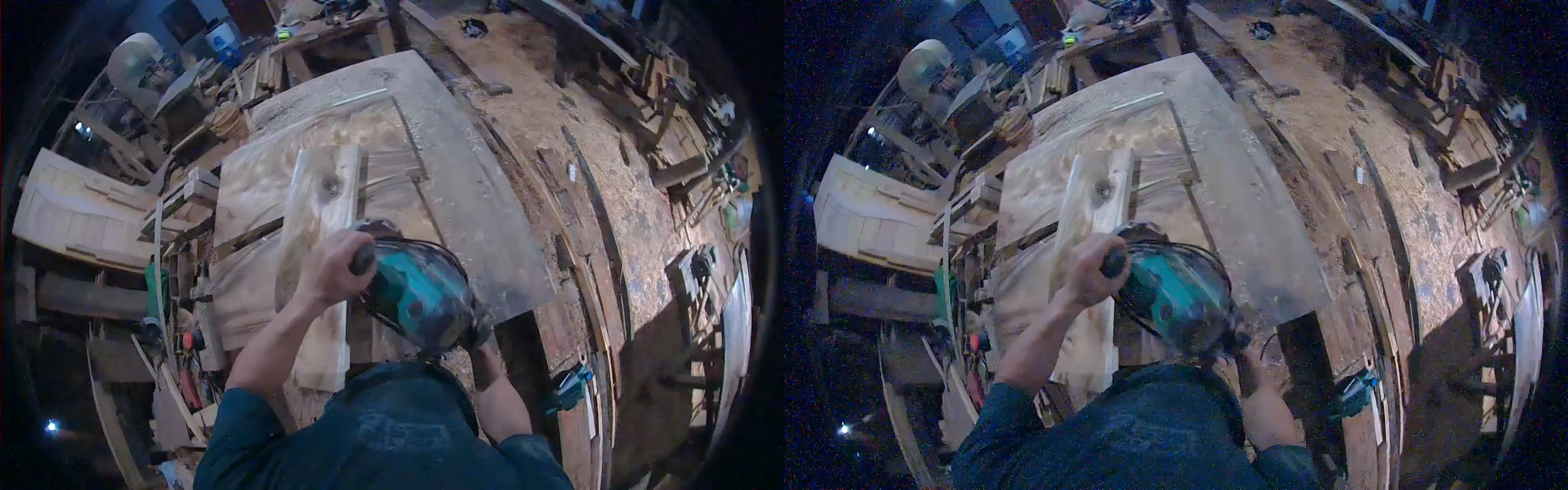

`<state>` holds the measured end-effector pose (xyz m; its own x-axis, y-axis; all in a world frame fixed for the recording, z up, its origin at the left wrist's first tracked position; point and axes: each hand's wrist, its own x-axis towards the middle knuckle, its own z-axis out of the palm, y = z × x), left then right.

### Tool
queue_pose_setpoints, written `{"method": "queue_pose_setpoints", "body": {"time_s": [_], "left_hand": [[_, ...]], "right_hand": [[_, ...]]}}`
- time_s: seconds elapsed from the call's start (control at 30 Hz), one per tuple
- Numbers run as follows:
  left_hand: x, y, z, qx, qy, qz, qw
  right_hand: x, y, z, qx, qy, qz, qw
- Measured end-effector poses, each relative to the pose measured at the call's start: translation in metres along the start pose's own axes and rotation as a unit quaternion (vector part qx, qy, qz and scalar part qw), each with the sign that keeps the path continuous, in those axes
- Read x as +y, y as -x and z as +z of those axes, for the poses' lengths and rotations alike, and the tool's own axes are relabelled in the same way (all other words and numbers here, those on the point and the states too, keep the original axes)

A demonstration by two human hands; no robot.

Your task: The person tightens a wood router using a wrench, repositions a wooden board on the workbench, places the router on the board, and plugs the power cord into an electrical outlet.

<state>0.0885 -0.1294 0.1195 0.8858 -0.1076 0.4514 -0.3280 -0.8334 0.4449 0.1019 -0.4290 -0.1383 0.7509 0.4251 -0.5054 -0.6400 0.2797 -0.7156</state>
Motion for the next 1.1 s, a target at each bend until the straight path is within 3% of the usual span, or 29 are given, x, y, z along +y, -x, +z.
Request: {"method": "queue_pose_setpoints", "body": {"time_s": [0.03, 0.2, 0.23, 0.33, 0.43, 0.53, 0.57, 0.67, 0.7, 0.8, 0.83, 0.9, 0.97, 1.07, 1.1], "left_hand": [[-0.001, 0.004, -0.001, 0.000, -0.012, 0.068, 0.998], [-0.015, 0.030, -0.010, -0.035, 0.000, 0.138, 0.990], [-0.017, 0.032, -0.015, -0.041, -0.010, 0.146, 0.988], [-0.023, 0.034, -0.031, -0.050, -0.025, 0.188, 0.981], [-0.034, 0.054, -0.047, -0.048, -0.021, 0.219, 0.974], [-0.051, 0.075, -0.052, -0.001, -0.029, 0.212, 0.977], [-0.057, 0.083, -0.053, 0.022, -0.037, 0.204, 0.978], [-0.085, 0.115, -0.046, 0.109, -0.030, 0.060, 0.992], [-0.096, 0.125, -0.045, 0.109, -0.054, 0.029, 0.992], [-0.132, 0.156, -0.034, 0.139, 0.040, -0.161, 0.976], [-0.128, 0.155, -0.036, 0.150, 0.041, -0.171, 0.973], [-0.118, 0.135, -0.040, 0.178, 0.042, -0.190, 0.965], [-0.137, 0.119, -0.050, -0.011, -0.028, -0.296, 0.955], [-0.182, 0.114, -0.046, -0.179, 0.175, -0.471, 0.846], [-0.177, 0.110, -0.049, -0.196, 0.217, -0.485, 0.824]], "right_hand": [[0.002, 0.003, 0.002, -0.001, -0.019, 0.029, 0.999], [0.032, 0.018, 0.003, 0.000, -0.082, 0.098, 0.992], [0.036, 0.013, 0.008, -0.076, -0.046, -0.002, 0.996], [0.000, 0.015, 0.051, -0.115, 0.006, -0.001, 0.993], [0.002, 0.019, 0.054, -0.076, 0.078, 0.075, 0.991], [0.029, 0.040, 0.070, -0.075, 0.119, -0.064, 0.988], [0.019, 0.062, 0.092, -0.056, 0.165, -0.062, 0.983], [0.014, 0.105, 0.146, -0.068, 0.325, -0.124, 0.935], [0.010, 0.115, 0.164, -0.091, 0.348, -0.059, 0.931], [0.023, 0.127, 0.191, -0.120, 0.341, -0.145, 0.921], [0.028, 0.119, 0.191, -0.106, 0.366, -0.221, 0.898], [0.015, 0.113, 0.192, -0.124, 0.477, -0.242, 0.836], [-0.015, 0.108, 0.201, -0.135, 0.546, -0.245, 0.789], [-0.107, 0.116, 0.245, -0.111, 0.565, -0.243, 0.780], [-0.133, 0.110, 0.260, -0.078, 0.552, -0.256, 0.790]]}}
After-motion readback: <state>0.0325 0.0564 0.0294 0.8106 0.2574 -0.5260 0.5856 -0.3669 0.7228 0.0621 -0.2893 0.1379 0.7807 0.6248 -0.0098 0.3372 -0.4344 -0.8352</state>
